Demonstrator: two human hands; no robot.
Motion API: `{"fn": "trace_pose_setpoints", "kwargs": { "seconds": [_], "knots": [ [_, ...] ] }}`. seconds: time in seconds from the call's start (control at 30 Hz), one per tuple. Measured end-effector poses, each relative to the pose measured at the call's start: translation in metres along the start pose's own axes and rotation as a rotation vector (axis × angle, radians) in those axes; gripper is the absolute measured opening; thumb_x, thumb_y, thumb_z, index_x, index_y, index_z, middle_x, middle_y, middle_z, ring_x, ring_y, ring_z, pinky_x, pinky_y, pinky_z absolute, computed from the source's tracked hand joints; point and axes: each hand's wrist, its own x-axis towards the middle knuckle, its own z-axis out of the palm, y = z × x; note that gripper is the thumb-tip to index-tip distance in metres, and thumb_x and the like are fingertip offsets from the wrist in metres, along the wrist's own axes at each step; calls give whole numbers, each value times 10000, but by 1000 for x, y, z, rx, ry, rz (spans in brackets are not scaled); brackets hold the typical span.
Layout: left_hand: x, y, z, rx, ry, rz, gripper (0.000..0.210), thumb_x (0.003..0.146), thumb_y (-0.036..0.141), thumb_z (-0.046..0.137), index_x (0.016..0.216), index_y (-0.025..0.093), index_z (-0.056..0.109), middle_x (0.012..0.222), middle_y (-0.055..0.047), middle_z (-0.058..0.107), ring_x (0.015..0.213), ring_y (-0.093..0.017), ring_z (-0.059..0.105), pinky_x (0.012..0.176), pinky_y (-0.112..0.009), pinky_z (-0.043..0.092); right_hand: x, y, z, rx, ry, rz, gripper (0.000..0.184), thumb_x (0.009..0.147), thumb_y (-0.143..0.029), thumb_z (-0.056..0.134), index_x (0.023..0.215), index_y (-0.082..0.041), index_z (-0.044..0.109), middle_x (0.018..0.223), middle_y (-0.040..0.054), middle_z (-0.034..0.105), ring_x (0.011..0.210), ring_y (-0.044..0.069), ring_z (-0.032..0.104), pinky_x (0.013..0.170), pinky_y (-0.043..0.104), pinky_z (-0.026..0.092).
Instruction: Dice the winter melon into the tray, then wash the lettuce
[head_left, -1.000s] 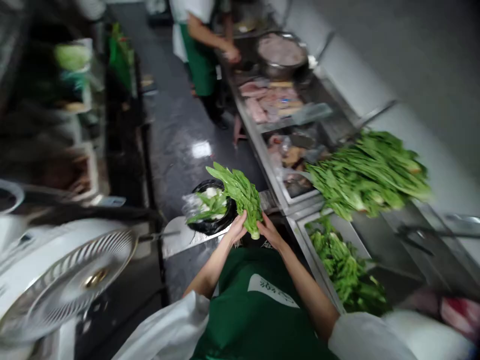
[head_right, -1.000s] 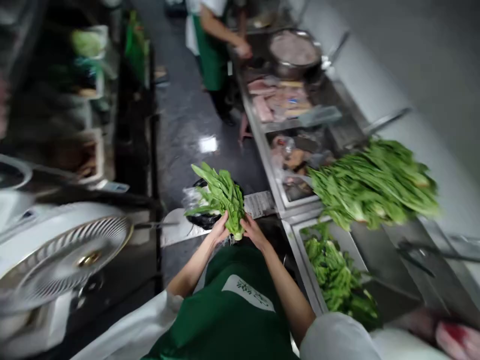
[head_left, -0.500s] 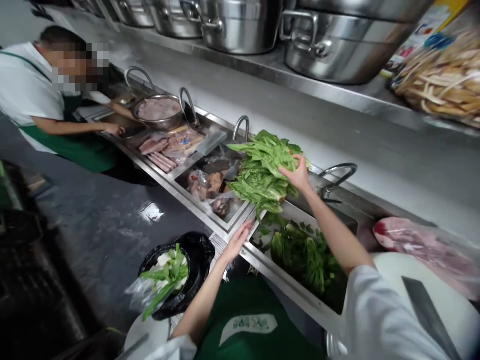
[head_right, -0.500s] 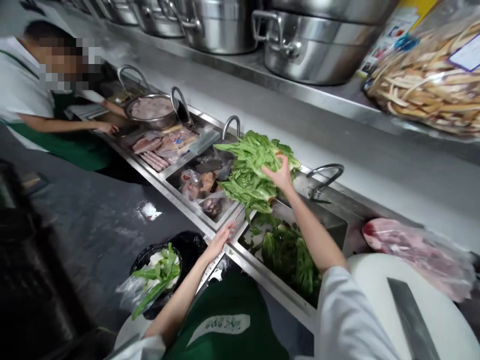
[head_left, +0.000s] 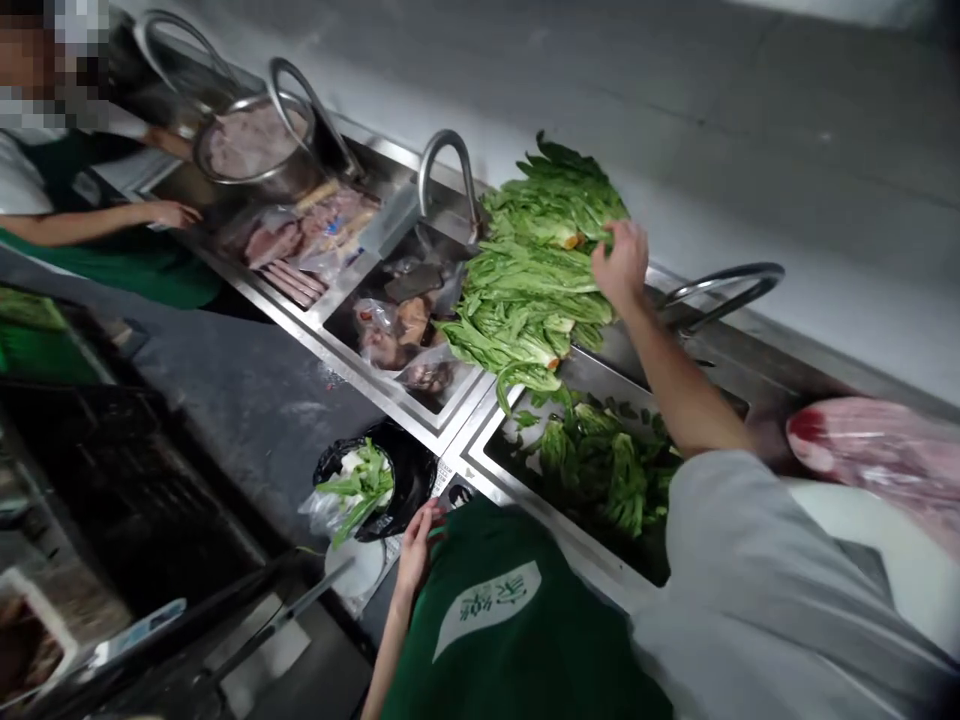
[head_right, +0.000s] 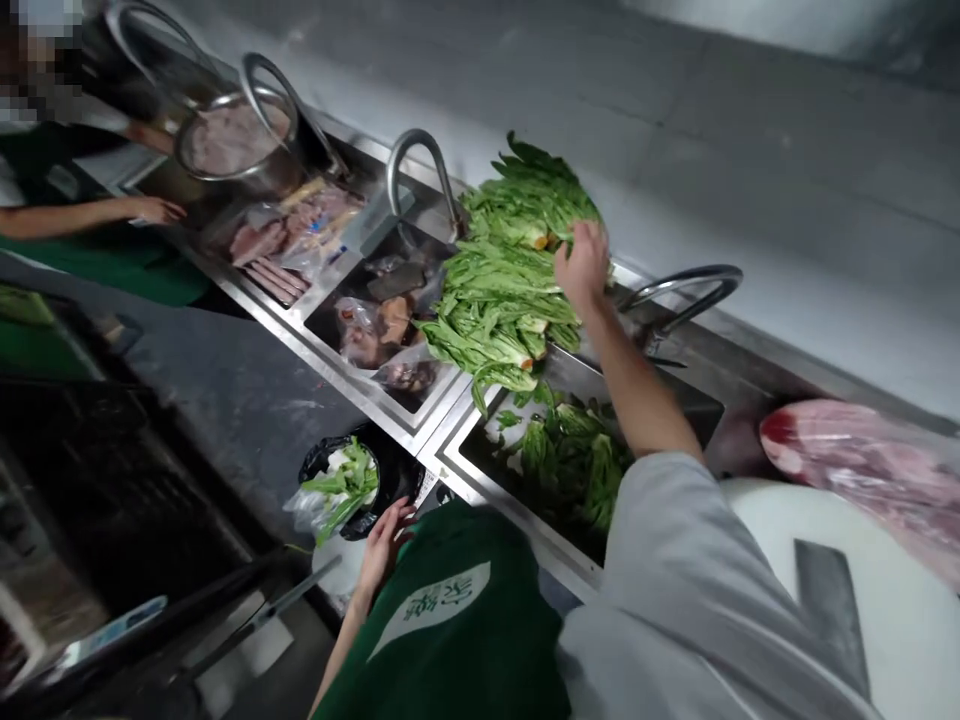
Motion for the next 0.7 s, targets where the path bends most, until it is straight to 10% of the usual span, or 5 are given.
{"fn": "trace_pose_setpoints", "kwargs": {
  "seconds": [0.1, 0.2, 0.3, 0.53, 0.7],
  "knots": [
    [8, 5, 8, 134, -24, 32, 797, 599, 755, 856, 1134, 174, 755, 1036, -96, 761, 904, -229, 704, 729, -288, 570, -129, 9, 3, 57, -130, 57, 243, 1013, -267, 509, 1175, -177, 667, 1227, 133, 702, 1229, 254, 628, 1092, 439, 462],
    [11, 9, 8, 210, -37, 30, 819, 580, 786, 838, 1095, 157, 748, 985, -94, 761, 848, -213, 695, 717, -288, 564, -252, 33, 24, -150, -723, 535, 249, 978, -267, 548, 1188, -235, 680, 1184, 85, 737, 1197, 233, 660, 1063, 349, 470],
    [6, 6, -4, 316, -18, 15, 802, 587, 804, 817, 1064, 162, 754, 977, -90, 764, 865, -221, 699, 742, -299, 571, -327, 69, 57, -216, -929, 749, 282, 885, -277, 676, 1136, -157, 721, 1099, 165, 757, 1119, 305, 708, 959, 362, 523],
    [-27, -16, -42, 531, 94, -74, 846, 614, 863, 747, 1092, 165, 756, 1015, -92, 771, 961, -277, 706, 827, -353, 589, -388, 102, 138, -202, -993, 944, 804, 794, -462, 798, 1473, -152, 497, 1379, 208, 627, 1276, 332, 621, 1026, 416, 499],
    [-31, -18, -38, 558, 71, -53, 849, 635, 846, 744, 1126, 153, 732, 1003, -98, 767, 930, -274, 705, 799, -352, 583, -397, 71, 138, -117, -957, 905, 796, 755, -383, 810, 1465, -205, 497, 1357, 193, 610, 1189, 339, 652, 980, 442, 511]
  ]
}}
